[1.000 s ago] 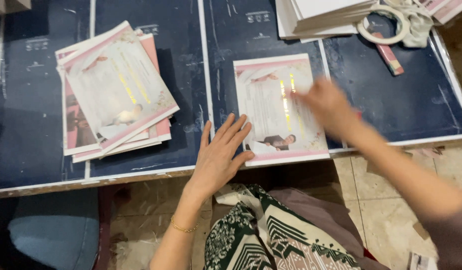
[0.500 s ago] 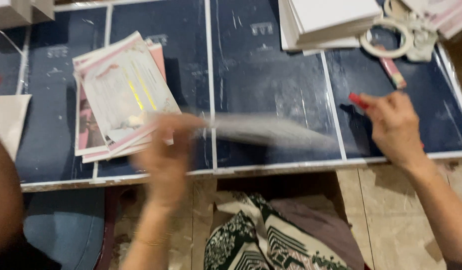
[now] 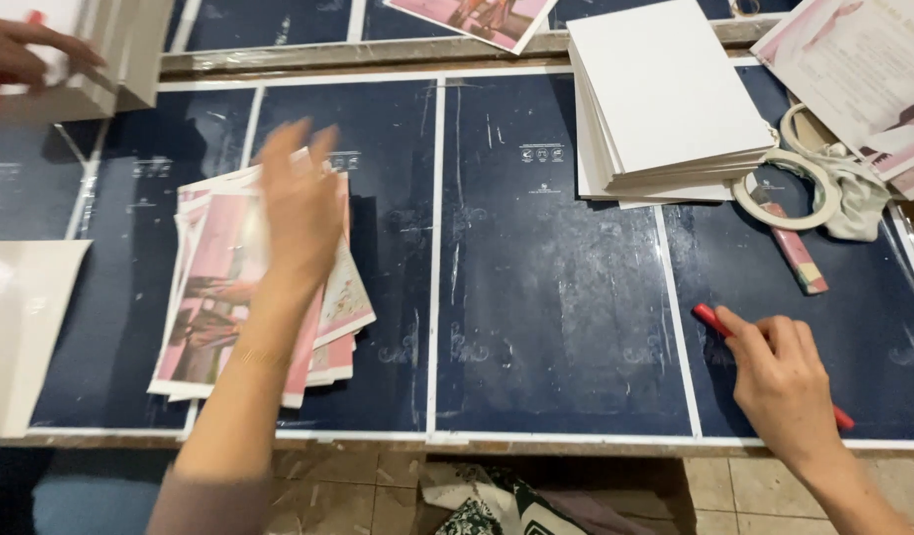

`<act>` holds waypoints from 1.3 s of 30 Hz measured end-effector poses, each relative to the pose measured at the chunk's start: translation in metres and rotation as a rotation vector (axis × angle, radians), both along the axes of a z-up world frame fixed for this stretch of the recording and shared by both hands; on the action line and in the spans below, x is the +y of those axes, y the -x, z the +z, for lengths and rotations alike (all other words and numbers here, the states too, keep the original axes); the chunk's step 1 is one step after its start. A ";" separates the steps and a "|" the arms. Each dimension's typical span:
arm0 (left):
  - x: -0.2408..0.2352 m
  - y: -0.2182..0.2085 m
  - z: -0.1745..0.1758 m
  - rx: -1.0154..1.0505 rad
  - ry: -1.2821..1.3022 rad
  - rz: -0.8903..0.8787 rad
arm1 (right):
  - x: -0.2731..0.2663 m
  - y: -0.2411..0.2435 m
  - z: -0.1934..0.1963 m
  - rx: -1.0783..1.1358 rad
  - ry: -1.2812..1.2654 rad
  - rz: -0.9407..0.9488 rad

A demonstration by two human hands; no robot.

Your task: The person places a printed invitation sheet onto a blank booklet, folds the booklet closed, and then uses a red tool to press along the spine. They repeat this process for multiple booklets, stacking the finished items on the table.

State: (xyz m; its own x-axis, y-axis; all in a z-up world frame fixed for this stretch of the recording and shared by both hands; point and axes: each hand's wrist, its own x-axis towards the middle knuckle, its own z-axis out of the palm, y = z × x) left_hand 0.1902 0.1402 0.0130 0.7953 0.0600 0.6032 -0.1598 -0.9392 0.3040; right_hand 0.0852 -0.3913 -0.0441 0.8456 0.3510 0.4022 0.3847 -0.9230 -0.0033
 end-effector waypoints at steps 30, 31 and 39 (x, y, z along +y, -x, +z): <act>-0.103 -0.144 0.074 -0.304 -0.252 -0.209 | -0.010 0.005 -0.004 -0.012 -0.185 -0.001; -0.102 -0.128 0.080 -0.285 -0.129 -0.249 | -0.015 0.011 -0.006 -0.122 -0.182 0.058; -0.154 0.002 0.020 0.226 0.325 -0.328 | 0.067 0.080 0.027 -0.123 -0.341 0.394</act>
